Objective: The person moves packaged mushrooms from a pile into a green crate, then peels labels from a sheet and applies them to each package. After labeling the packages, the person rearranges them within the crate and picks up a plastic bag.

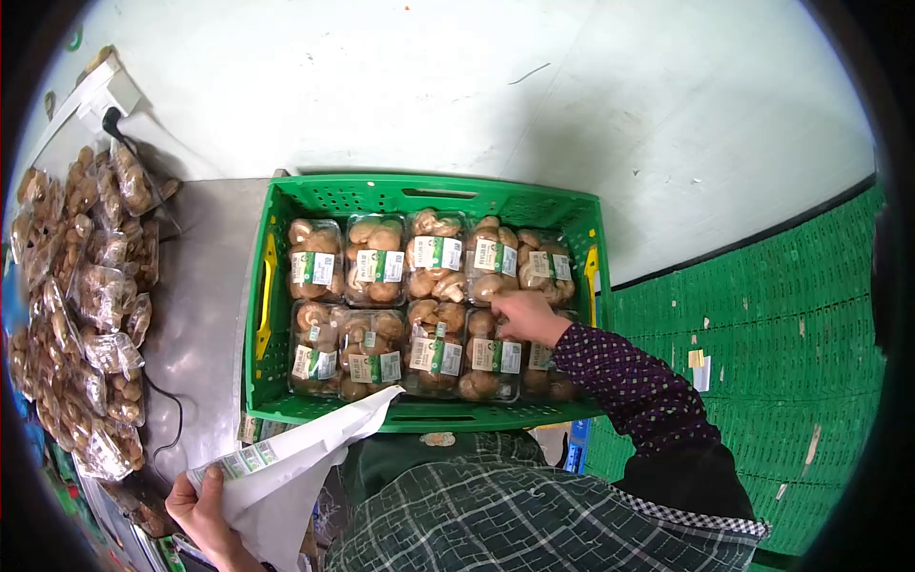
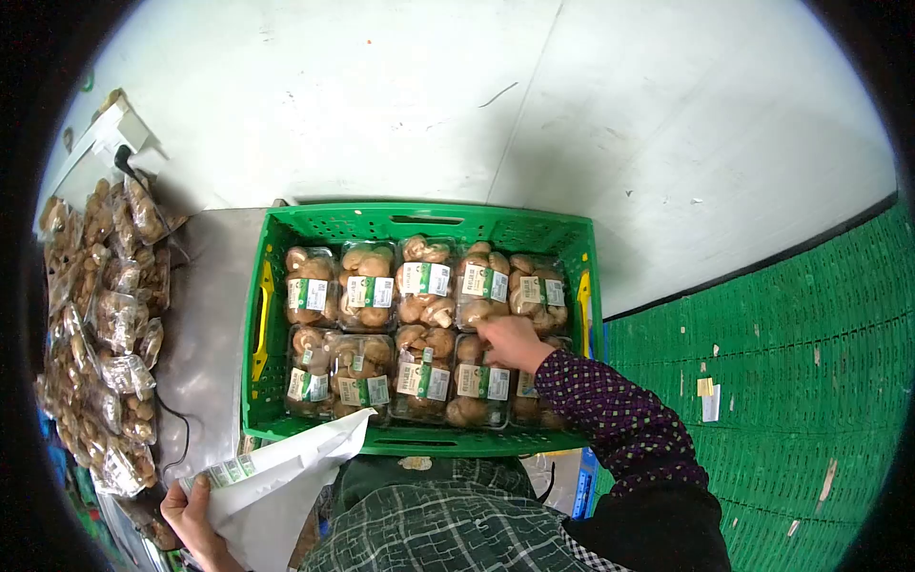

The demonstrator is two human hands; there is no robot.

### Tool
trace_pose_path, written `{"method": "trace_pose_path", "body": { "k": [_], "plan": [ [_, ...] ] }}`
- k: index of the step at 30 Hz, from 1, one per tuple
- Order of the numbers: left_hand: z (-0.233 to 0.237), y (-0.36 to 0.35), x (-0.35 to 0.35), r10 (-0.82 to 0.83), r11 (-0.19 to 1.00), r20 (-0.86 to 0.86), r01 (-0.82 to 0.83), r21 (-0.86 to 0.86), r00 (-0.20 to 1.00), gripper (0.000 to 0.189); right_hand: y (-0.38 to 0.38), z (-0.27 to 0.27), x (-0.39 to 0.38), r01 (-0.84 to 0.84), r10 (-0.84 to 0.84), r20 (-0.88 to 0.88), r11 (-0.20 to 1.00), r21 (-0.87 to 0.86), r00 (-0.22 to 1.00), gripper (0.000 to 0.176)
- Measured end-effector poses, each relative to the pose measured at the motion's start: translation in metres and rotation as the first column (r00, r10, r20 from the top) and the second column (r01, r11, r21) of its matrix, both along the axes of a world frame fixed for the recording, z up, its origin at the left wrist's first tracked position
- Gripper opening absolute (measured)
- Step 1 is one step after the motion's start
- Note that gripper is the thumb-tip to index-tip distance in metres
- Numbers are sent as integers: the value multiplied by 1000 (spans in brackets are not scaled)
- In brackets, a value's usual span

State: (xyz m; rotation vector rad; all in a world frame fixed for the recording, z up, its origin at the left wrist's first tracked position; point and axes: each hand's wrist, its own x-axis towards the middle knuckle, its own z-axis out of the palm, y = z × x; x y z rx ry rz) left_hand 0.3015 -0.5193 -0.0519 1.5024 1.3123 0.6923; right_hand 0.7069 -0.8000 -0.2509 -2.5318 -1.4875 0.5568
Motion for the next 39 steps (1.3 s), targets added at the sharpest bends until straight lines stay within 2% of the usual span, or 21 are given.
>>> {"method": "trace_pose_path", "body": {
  "k": [3, 5, 7, 8, 10, 11, 13, 14, 17, 18, 19, 20, 23, 26, 29, 31, 32, 33, 37, 38, 39],
  "plan": [
    [-3, 0, 1, -6, 1000, 4, 6, -1, 1000, 7, -23, 29, 35, 167, -168, -11, 984, -66, 986, 31],
    [6, -13, 19, 58, 997, -74, -54, 57, 996, 14, -49, 49, 55, 66, -95, -307, 992, -105, 947, 30],
    [1, -14, 22, 34, 997, -73, -29, 66, 997, 16, -61, 58, 53, 46, -119, -414, 982, -182, 903, 26],
    [-1, -14, 22, 25, 997, -75, -19, 76, 997, 16, -63, 56, 51, 14, -88, -385, 981, -192, 919, 26],
    [-13, -7, 14, -12, 1000, 12, 12, -21, 1000, 8, -63, 44, 47, -54, -19, -330, 976, -211, 944, 27],
    [-18, -4, 10, -26, 997, 57, 30, -66, 998, 7, -67, 34, 46, -58, 9, -246, 980, -193, 969, 27],
    [-23, -1, 5, -65, 997, 45, 67, -37, 997, 11, -59, 33, 38, -72, 61, -77, 986, -151, 995, 27],
    [-23, 0, 3, -83, 996, 34, 84, -21, 996, 13, -61, 38, 36, 20, -17, 20, 983, -184, 1000, 27],
    [-18, -5, 9, -77, 997, 6, 77, -10, 997, 13, -36, 54, 35, 15, -6, 41, 971, -238, 999, 29],
    [-16, -4, 10, -107, 994, -1, 107, -36, 994, 13, -25, 49, 30, -40, 9, -137, 973, -227, 990, 27],
    [-15, -4, 10, -108, 993, 10, 109, -37, 994, 13, -10, 55, 16, -79, 15, -372, 985, -156, 928, 23],
    [-16, -6, 11, -108, 993, 23, 109, -36, 994, 13, -2, 37, 6, -208, 163, -410, 976, -68, 898, 22],
    [-10, -11, 13, -84, 995, 28, 85, -44, 996, 12, 12, -8, -24, -318, 297, -284, 948, -30, 912, 24],
    [-9, -13, 9, -62, 997, 21, 63, -40, 998, 11, 30, 6, -14, -414, 342, -346, 896, -160, 874, 26],
    [-10, -16, 8, -54, 998, 18, 54, -17, 998, 11, 9, 33, 11, -309, 263, -273, 940, -142, 925, 28],
    [-13, -14, 3, -101, 995, 9, 101, -22, 995, 12, -13, 54, 23, -304, 198, -357, 914, -269, 913, 26],
    [-15, -20, 11, -11, 1000, 67, 12, -15, 998, 8, -28, 54, 22, -319, 180, -399, 894, -315, 899, 25],
    [-15, -20, 11, -32, 999, 58, 34, -25, 998, 10, -37, 53, 17, -335, 159, -441, 873, -355, 883, 24],
    [-25, -18, 6, -41, 999, 55, 41, 2, 998, 15, -36, 44, -13, -259, 230, -127, 758, -598, 965, 22],
    [-26, -19, 4, -28, 999, 57, 26, 24, 998, 15, -35, 46, -14, -259, 211, -152, 822, -506, 966, 25],
    [-22, -18, 4, -39, 999, 45, 39, 12, 998, 14, -29, 40, -19, -306, 220, -254, 873, -379, 942, 25]
  ]
}}
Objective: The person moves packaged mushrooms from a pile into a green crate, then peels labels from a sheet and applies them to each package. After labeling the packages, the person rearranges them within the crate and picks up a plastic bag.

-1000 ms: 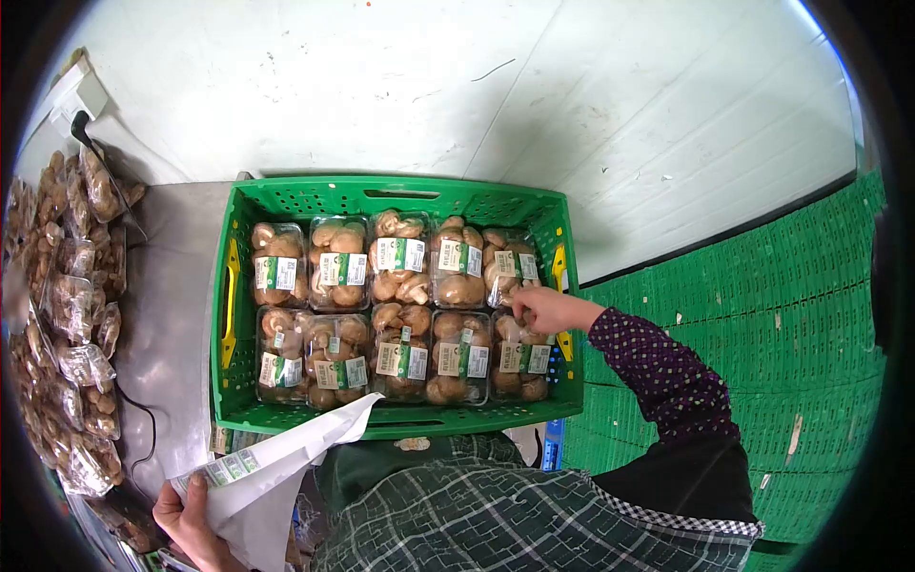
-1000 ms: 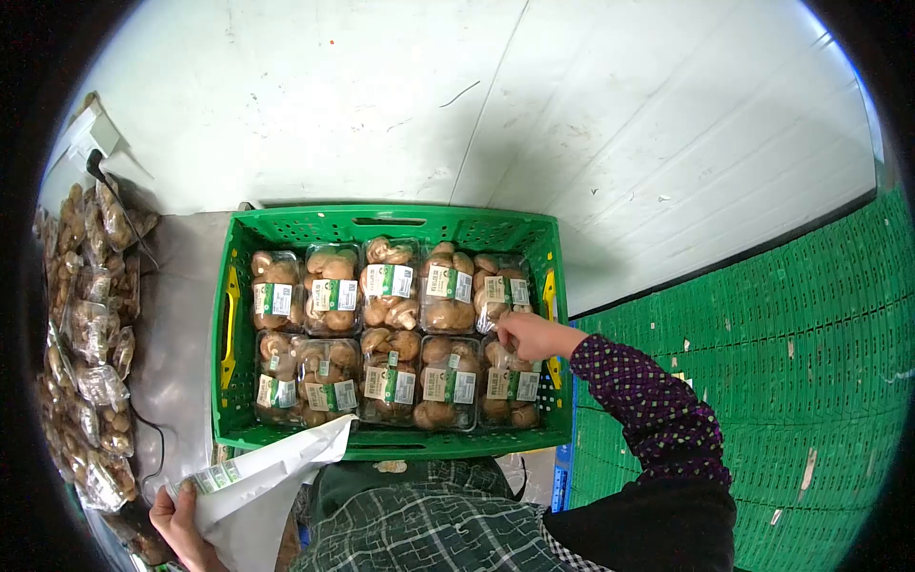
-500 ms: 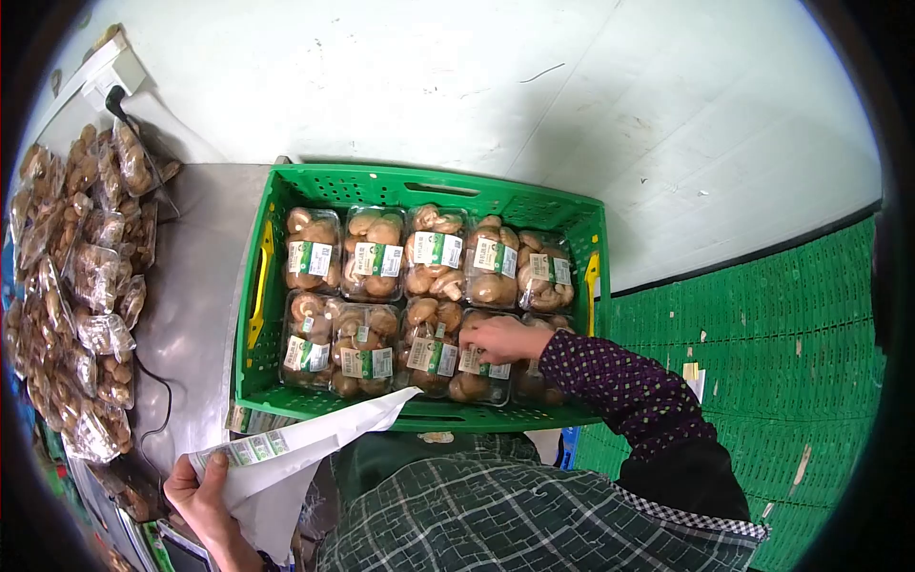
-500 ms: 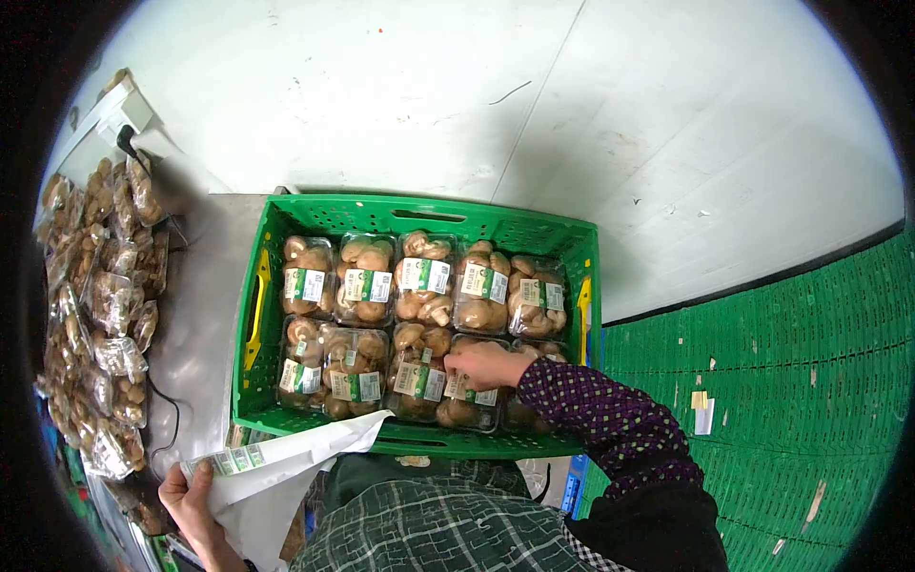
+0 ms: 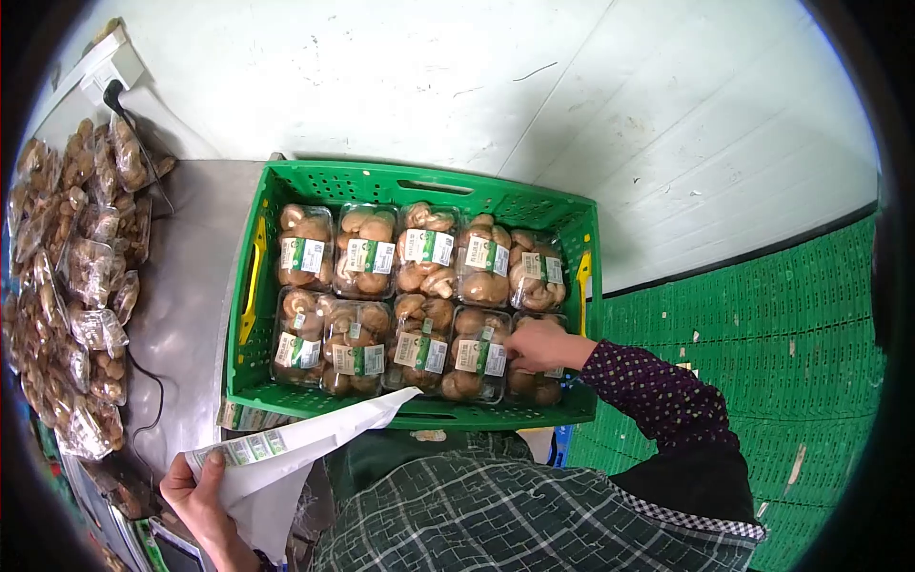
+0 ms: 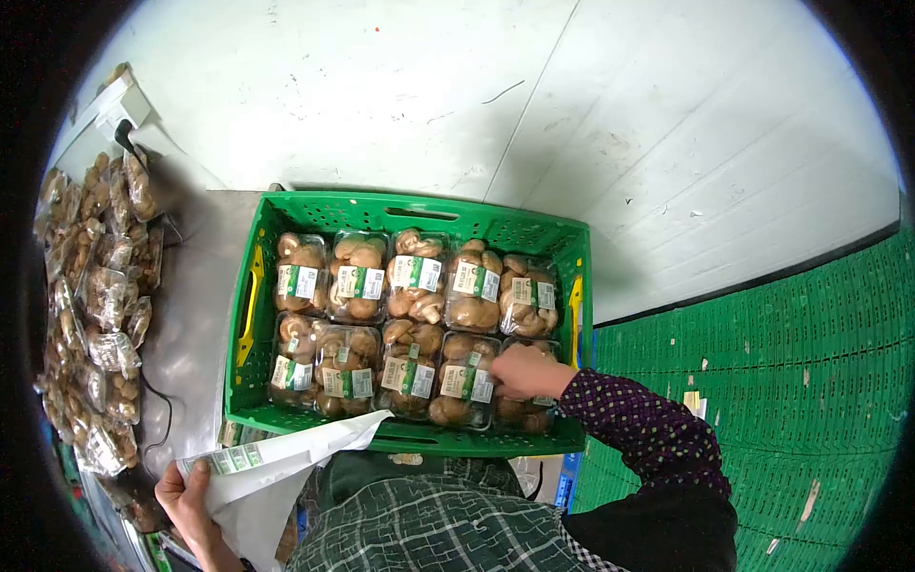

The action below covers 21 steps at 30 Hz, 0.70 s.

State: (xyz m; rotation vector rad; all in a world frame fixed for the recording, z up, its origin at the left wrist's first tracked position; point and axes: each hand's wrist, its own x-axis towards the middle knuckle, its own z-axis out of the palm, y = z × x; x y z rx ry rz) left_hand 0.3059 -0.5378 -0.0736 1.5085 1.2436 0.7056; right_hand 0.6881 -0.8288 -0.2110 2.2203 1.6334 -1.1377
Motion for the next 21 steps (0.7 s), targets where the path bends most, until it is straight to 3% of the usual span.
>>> {"method": "trace_pose_path", "body": {
  "k": [2, 4, 7, 8, 9, 10, 11, 14, 17, 21],
  "plan": [
    [9, -1, 8, -33, 999, 0, 33, -22, 999, 14, 13, -16, -9, 57, -6, -236, 976, 209, 972, 26],
    [13, -5, 16, -18, 1000, 11, 18, -21, 1000, 11, 31, -31, -39, 151, -79, -266, 953, 262, 961, 31],
    [26, -13, 21, -5, 1000, -66, 7, 28, 998, 13, 54, -30, -22, 113, -5, -438, 969, 220, 899, 37],
    [31, -17, 21, -1, 999, -113, 6, 43, 994, 17, 58, -18, 1, 198, -95, -538, 971, 136, 838, 38],
    [32, -20, 22, 33, 998, -88, -27, 63, 996, 17, 50, -19, 25, 450, -300, -606, 886, 109, 737, 38],
    [33, -20, 22, 45, 997, -101, -37, 73, 994, 17, 50, 12, 52, 557, -389, -562, 815, 161, 730, 37],
    [34, -21, 20, 55, 996, -116, -45, 81, 992, 16, 40, 8, 86, 546, -395, -416, 760, 354, 819, 34],
    [39, -28, 24, 96, 993, -104, -88, 79, 990, 15, 20, 7, 161, 478, -458, -163, 748, 461, 874, 31],
    [46, -31, 26, 109, 991, -136, -97, 90, 985, 16, 18, -8, 182, 382, -390, -52, 856, 348, 919, 32],
    [52, -34, 30, 95, 992, -123, -84, 96, 988, 14, 23, -20, 186, 330, -322, -76, 904, 273, 944, 34]
  ]
}}
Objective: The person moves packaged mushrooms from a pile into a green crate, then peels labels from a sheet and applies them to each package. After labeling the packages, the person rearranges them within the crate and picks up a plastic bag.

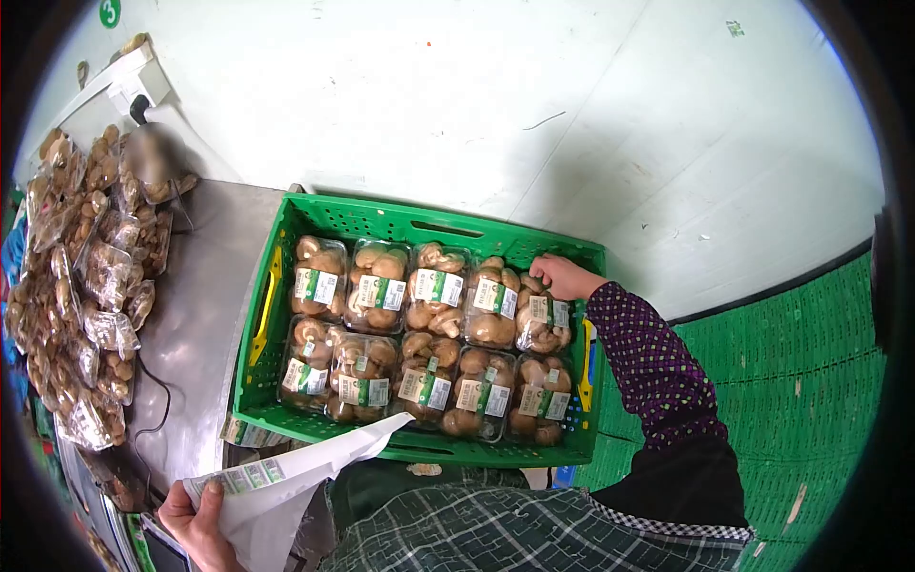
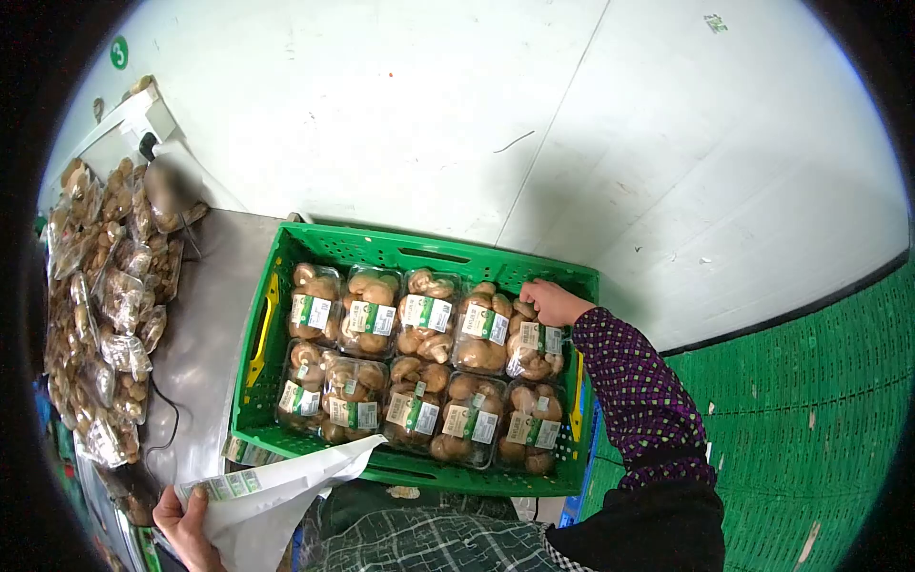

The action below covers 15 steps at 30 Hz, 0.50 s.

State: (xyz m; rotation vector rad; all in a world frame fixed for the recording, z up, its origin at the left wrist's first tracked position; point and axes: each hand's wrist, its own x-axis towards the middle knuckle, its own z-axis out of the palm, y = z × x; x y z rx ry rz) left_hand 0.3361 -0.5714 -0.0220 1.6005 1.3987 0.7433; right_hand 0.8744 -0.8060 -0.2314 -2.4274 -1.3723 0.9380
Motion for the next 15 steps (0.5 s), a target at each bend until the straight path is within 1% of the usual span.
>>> {"method": "trace_pose_path", "body": {
  "k": [3, 4, 5, 6, 7, 8, 9, 10, 11, 12, 13, 14, 15],
  "plan": [
    [0, -1, 3, -15, 1000, -17, 15, -4, 1000, 12, 1, -11, 7, -76, 76, -15, 997, -13, 997, 32],
    [0, -2, 5, -23, 1000, -18, 23, 0, 1000, 12, 3, -12, 5, -73, 73, -25, 997, -6, 997, 28],
    [0, -2, 6, -31, 1000, -16, 31, 4, 999, 11, 4, -16, 6, -79, 80, -20, 997, 24, 997, 27],
    [1, 0, 2, -50, 998, -51, 48, -28, 997, 11, 5, -20, 8, -86, 87, -15, 995, 55, 996, 26],
    [-1, 0, 2, -43, 999, -26, 42, -27, 999, 9, 5, -24, 8, -94, 95, -11, 992, 88, 995, 25],
    [-7, 1, 4, -34, 999, -2, 34, -24, 999, 8, 3, -27, 8, -62, 60, 18, 987, 150, 998, 25],
    [-10, 3, 3, -16, 1000, 16, 16, -14, 1000, 9, -2, -37, 13, -141, 122, 101, 968, 209, 987, 22],
    [-8, 4, 6, -27, 999, -66, 30, 36, 997, 10, -4, -53, 20, -234, 191, 175, 932, 276, 966, 19],
    [-8, 4, 1, 2, 1000, -99, -1, 18, 995, 12, -5, -63, 19, -175, 128, 164, 933, 314, 978, 17],
    [-2, 2, 4, -10, 999, -180, 16, 35, 984, 13, 3, -46, 5, -131, 75, 255, 968, 213, 964, 22],
    [-8, 4, 2, -18, 999, -99, 21, 30, 995, 15, 5, -55, 4, -110, 43, 309, 973, 203, 950, 25],
    [-2, 1, 11, -15, 1000, -37, 16, 24, 999, 18, 18, -37, -14, -69, 13, 405, 990, 124, 914, 28],
    [0, 1, 17, -32, 999, 41, 31, 17, 999, 22, 40, 10, -55, -84, -55, 389, 940, 331, 920, 24]
  ]
}}
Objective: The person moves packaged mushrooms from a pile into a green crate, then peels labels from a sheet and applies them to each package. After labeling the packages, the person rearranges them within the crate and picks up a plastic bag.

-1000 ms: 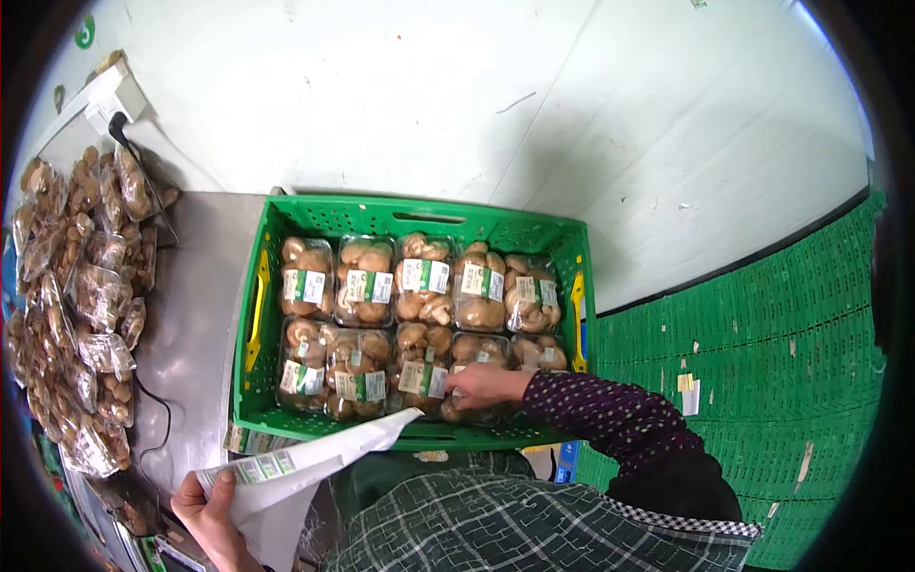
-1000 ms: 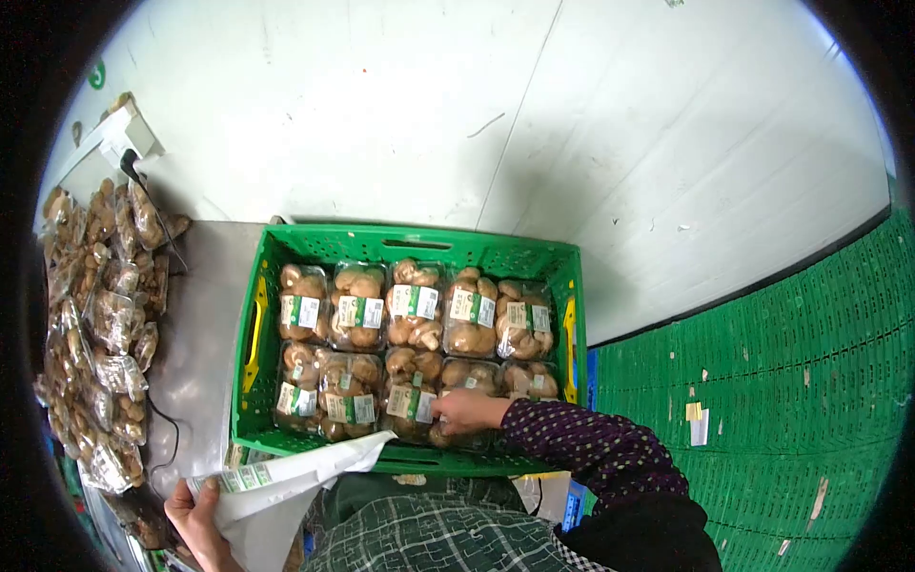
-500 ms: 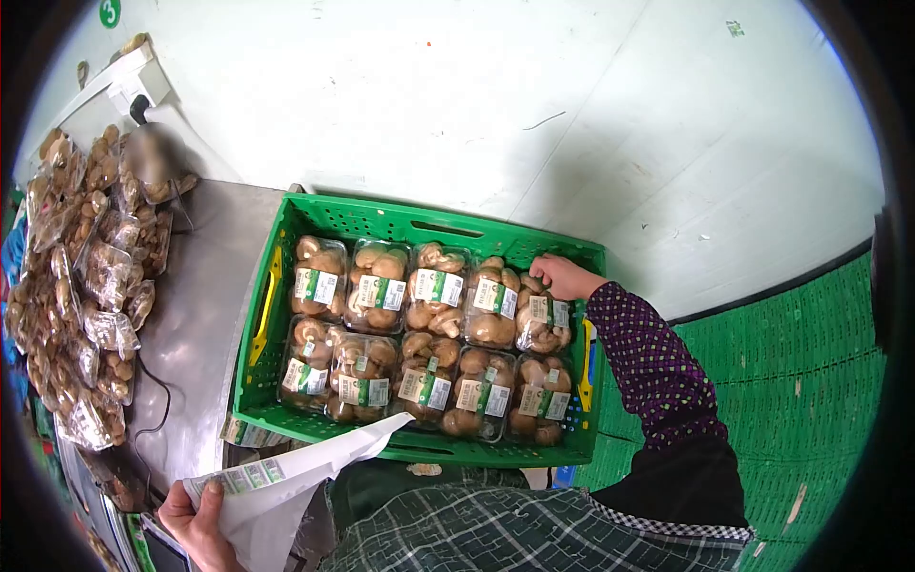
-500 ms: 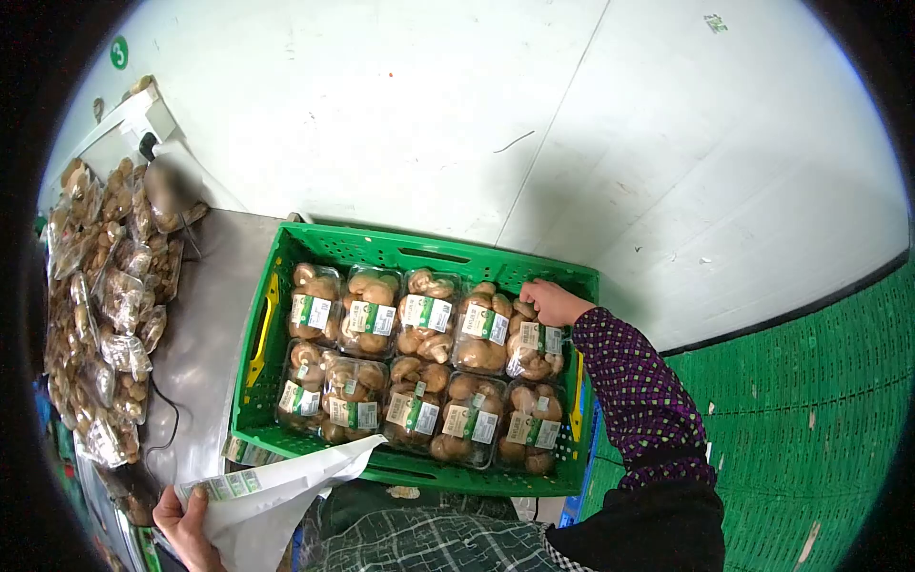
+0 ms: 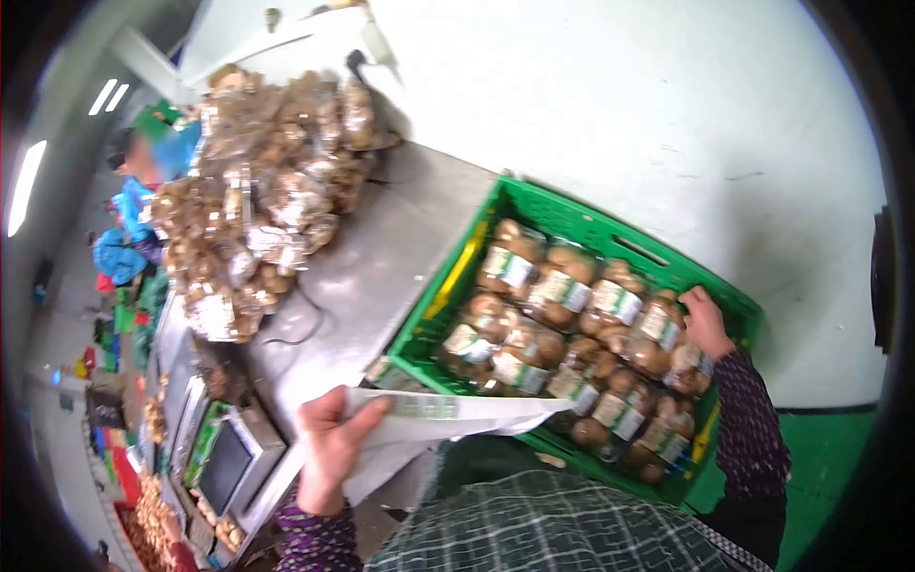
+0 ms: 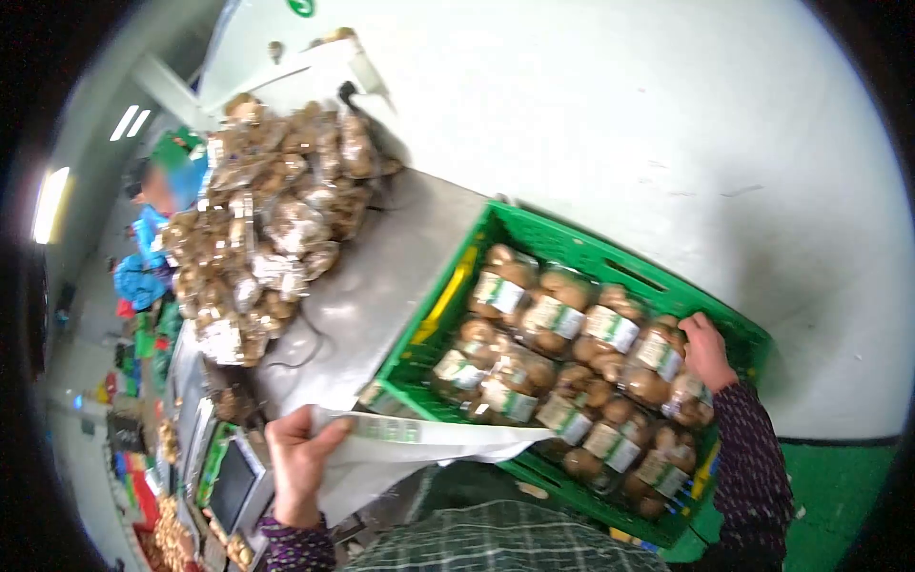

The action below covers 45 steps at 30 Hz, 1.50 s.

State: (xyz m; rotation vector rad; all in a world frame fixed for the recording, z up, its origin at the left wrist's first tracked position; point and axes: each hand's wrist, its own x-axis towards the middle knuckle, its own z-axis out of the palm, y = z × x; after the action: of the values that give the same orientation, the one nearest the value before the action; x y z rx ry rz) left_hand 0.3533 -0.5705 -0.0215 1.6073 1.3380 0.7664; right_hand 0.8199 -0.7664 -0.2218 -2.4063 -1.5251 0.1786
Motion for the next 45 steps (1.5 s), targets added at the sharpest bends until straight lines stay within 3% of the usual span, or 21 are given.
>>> {"method": "trace_pose_path", "body": {
  "k": [1, 2, 3, 4, 6, 11, 15, 19, 24, 27, 29, 30, 31, 32, 33, 35, 37, 40, 41, 44, 45],
  "plan": [
    [-6, 5, -7, -36, 999, 0, 36, 4, 999, 24, 25, 21, -33, 152, -91, -367, 978, 142, 926, 25],
    [-13, 8, -11, -90, 996, 4, 90, -7, 996, 26, 42, 36, -67, 69, 58, -439, 961, 268, 896, 25],
    [-13, 8, -7, -107, 994, -4, 107, -18, 994, 29, 62, 67, -113, -31, 267, -569, 921, 389, 778, 28],
    [-12, 8, -1, -118, 993, 16, 118, -26, 993, 26, 78, 104, -159, -48, 316, -753, 934, 355, 578, 29],
    [-3, 2, 15, -117, 992, 27, 118, -37, 993, 24, 100, 121, -220, -231, 605, -681, 793, 564, 413, 44],
    [-5, 4, 4, -84, 996, -76, 83, -14, 994, 26, 125, 119, -269, -216, 627, -727, 779, 589, 279, 29],
    [-3, 2, -1, -11, 1000, -154, 16, 27, 988, 28, 128, 118, -270, -225, 682, -648, 727, 648, 338, 26],
    [-11, 5, 10, -38, 998, -121, 44, 45, 992, 28, 131, 107, -264, -257, 715, -501, 666, 700, 487, 17],
    [-25, 9, 18, -68, 996, 9, 68, -58, 998, 15, 125, 101, -265, -406, 667, -93, 552, 728, 740, 16],
    [-28, 14, 17, -70, 993, 12, 70, -96, 998, 13, 118, 104, -261, -417, 704, -128, 546, 727, 699, 14],
    [-29, 17, 11, -38, 998, -1, 38, -47, 999, 13, 109, 98, -220, -160, 735, -352, 527, 835, 580, 10],
    [-30, 19, 4, -18, 1000, -7, 18, -25, 1000, 13, 94, 94, -176, 55, 597, -692, 740, 671, 406, 8],
    [-34, 22, -7, 9, 999, 16, -9, -37, 1000, 13, 76, 104, -133, 324, 111, -981, 933, 159, 161, 7],
    [-41, 25, -18, 14, 1000, 39, -14, 1, 999, 12, 58, 61, -78, 271, 115, -757, 891, 366, 643, 7],
    [-31, 21, -12, 32, 999, 33, -31, -35, 999, 9, 32, 26, -36, 302, -17, -693, 907, 292, 721, 7],
    [-24, 18, -11, 40, 995, -14, -41, -92, 999, 11, 0, -14, 2, 383, -201, -647, 911, 151, 735, 11],
    [-27, 19, -13, -22, 995, -89, 13, -94, 996, 12, -11, -20, 10, 400, -320, -567, 916, 19, 759, 13],
    [-21, 17, -2, -70, 994, -88, 61, -92, 994, 13, -2, -59, 17, 361, -271, -467, 925, 115, 842, 17],
    [-17, 16, 3, -74, 994, -69, 68, -90, 995, 13, 1, -63, 15, 338, -277, -324, 930, 147, 904, 18],
    [-6, 8, 12, -61, 996, -38, 58, -67, 997, 12, 12, -53, 7, 459, -457, 55, 888, -22, 888, 21],
    [-17, 13, -2, -132, 991, -91, 129, -42, 987, 18, 21, -35, 4, 530, -531, 48, 830, -173, 846, 23]
  ]
}}
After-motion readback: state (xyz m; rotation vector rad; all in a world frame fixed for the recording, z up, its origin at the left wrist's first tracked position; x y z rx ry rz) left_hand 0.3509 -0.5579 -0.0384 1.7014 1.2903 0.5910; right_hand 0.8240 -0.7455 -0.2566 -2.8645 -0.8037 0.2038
